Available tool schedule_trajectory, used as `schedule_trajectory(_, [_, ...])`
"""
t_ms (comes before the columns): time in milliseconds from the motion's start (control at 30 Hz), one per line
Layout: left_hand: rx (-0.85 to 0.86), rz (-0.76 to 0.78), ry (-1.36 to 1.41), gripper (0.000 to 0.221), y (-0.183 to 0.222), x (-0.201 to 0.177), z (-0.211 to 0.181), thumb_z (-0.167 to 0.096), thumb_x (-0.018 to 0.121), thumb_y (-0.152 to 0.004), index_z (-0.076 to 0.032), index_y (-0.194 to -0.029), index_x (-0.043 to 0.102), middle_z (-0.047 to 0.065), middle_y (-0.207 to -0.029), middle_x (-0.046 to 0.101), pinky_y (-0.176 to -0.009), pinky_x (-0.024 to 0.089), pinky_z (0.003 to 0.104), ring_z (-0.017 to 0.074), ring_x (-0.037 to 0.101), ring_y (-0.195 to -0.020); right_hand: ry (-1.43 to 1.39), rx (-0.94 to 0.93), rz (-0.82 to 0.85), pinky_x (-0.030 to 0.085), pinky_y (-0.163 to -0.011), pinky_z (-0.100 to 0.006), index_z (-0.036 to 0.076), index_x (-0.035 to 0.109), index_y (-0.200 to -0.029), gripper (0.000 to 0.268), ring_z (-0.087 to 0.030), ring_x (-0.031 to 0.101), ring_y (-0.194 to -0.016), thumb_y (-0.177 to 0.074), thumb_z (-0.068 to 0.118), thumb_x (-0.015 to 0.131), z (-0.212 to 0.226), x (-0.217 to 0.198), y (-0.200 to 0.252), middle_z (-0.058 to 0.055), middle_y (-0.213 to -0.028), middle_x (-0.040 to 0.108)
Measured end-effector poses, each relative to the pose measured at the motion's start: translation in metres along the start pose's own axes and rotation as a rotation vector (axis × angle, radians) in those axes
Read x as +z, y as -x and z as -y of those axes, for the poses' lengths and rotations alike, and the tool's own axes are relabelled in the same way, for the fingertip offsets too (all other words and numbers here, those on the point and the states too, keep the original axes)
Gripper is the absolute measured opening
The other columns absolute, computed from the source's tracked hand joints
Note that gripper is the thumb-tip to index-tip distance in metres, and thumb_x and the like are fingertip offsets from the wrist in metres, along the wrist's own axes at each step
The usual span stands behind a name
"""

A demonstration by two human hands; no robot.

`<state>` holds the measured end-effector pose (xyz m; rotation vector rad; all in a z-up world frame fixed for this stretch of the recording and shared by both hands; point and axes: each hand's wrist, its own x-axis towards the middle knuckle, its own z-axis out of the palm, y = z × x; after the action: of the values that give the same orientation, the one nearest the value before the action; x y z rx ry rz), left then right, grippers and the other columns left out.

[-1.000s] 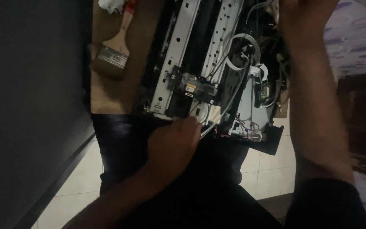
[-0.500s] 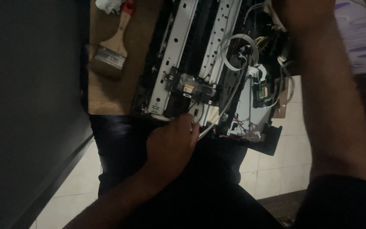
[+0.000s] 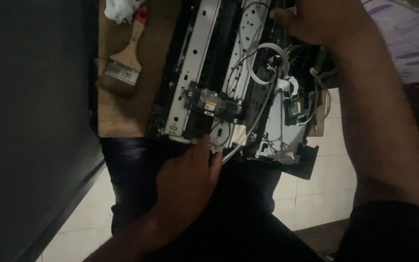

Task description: Connecting ribbon cables and internal electronic components during the final assembly of a printer.

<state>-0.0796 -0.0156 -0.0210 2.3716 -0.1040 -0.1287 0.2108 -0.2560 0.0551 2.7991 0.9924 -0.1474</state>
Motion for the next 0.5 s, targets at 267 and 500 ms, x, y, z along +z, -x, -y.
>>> schedule_trajectory(267, [-0.132,0.188,-0.054,0.026,-0.009,-0.002,-0.004,-0.033,0.066,-0.098,-0.01,-0.111,0.066,0.006,-0.076,0.075,-0.038,0.05,0.035,0.0232,0.066,-0.043,-0.16,0.342,0.172,0.057,-0.074,-0.053,0.004,0.072,-0.132,0.038,-0.038,0.073,-0.08,-0.114,0.037,0.065,-0.004,0.009,-0.019,-0.02,-0.111,0.075])
schedule_trajectory(500, [-0.063,-0.024,-0.099,0.026,-0.003,0.008,-0.001,-0.033,0.073,-0.092,-0.011,-0.106,0.068,0.008,-0.077,0.073,-0.04,0.051,0.04,0.0303,0.065,-0.043,-0.126,0.043,-0.145,0.055,-0.067,-0.045,-0.002,0.072,-0.132,0.048,-0.034,0.072,-0.082,-0.093,0.026,0.079,-0.013,0.042,-0.03,-0.017,-0.111,0.077])
